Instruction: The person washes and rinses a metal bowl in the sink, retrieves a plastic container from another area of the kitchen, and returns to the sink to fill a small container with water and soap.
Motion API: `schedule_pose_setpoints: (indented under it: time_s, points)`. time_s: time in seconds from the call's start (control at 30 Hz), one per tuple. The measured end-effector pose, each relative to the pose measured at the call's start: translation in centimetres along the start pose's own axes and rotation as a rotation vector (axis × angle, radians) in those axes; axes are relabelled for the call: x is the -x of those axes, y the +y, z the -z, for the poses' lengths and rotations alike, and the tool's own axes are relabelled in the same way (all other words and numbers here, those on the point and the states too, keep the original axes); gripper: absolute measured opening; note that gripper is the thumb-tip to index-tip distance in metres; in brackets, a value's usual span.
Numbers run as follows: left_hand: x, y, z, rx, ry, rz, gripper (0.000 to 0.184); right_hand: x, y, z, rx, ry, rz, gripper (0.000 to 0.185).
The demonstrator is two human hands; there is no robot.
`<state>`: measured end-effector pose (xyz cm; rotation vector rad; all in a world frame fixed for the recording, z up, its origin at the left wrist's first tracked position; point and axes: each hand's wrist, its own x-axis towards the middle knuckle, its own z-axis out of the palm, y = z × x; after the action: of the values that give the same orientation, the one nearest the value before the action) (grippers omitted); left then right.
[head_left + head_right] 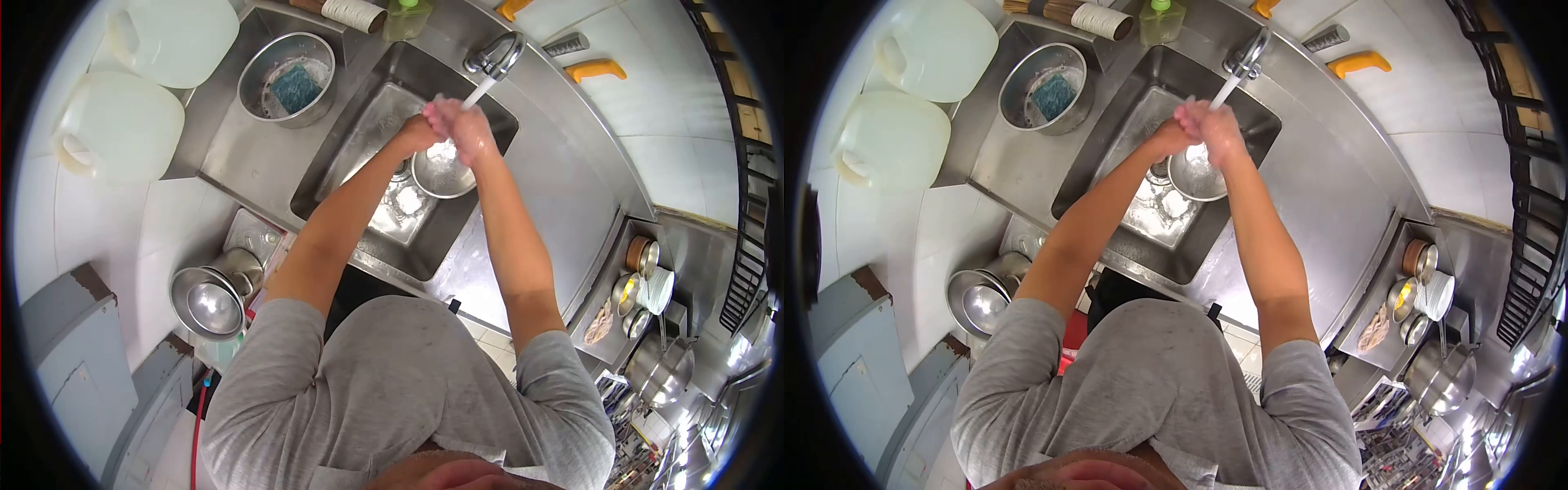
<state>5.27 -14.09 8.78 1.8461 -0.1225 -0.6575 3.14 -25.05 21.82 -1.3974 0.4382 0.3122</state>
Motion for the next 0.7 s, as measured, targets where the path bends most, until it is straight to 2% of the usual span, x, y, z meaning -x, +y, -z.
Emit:
schedule_pose_setpoints:
  time_s: [0.03,0.07,0.13,0.2,0.23,0.33,0.37,0.43,0.57,0.63,0.7]
  points:
    - [1.7,1.5,0.6,0.063,0.003,0.053,0.035,1.1,0.9,1.1,0.261,-0.103,0.061,0.024]
    - [1.6,0.7,1.1,0.11,-0.093,0.12,0.037,2.5,1.6,2.0,0.521,-0.208,0.125,0.028]
    - [1.3,-2.1,2.3,0.204,-0.286,0.257,0.042,10.1,-1.5,-0.3,1.484,-0.063,0.289,0.023]
    - [3.3,-3.2,3.7,0.4,-0.239,0.271,0.039,11.6,2.2,1.0,1.75,-0.236,0.341,0.021]
    - [4.0,-3.6,4.3,0.498,-0.214,0.275,0.039,11.5,3.9,1.7,1.678,-0.216,0.36,0.021]
    - [4.6,-1.9,7.0,0.576,-0.409,0.512,0.043,10.2,5.6,2.9,1.418,-0.2,0.396,0.021]
    - [3.9,-1.8,7.6,0.533,-0.359,0.509,0.049,8.5,4.6,3.4,1.303,-0.219,0.391,0.021]
    - [2.7,0.4,9.0,0.687,-0.398,0.425,0.06,5.8,1.7,3.9,1.182,-0.189,0.417,0.019]
    - [2.7,10.8,11.1,0.8,-0.279,0.206,0.061,3.3,-5.2,3.2,1.232,0.014,0.526,0.015]
    - [2.6,11.9,11.4,0.802,-0.286,0.149,0.06,3.5,-6.8,2.3,1.203,0.057,0.586,0.015]
    - [2.1,11.2,11.2,0.747,-0.327,0.138,0.057,3.6,-4.9,2.3,1.17,-0.048,0.614,0.015]
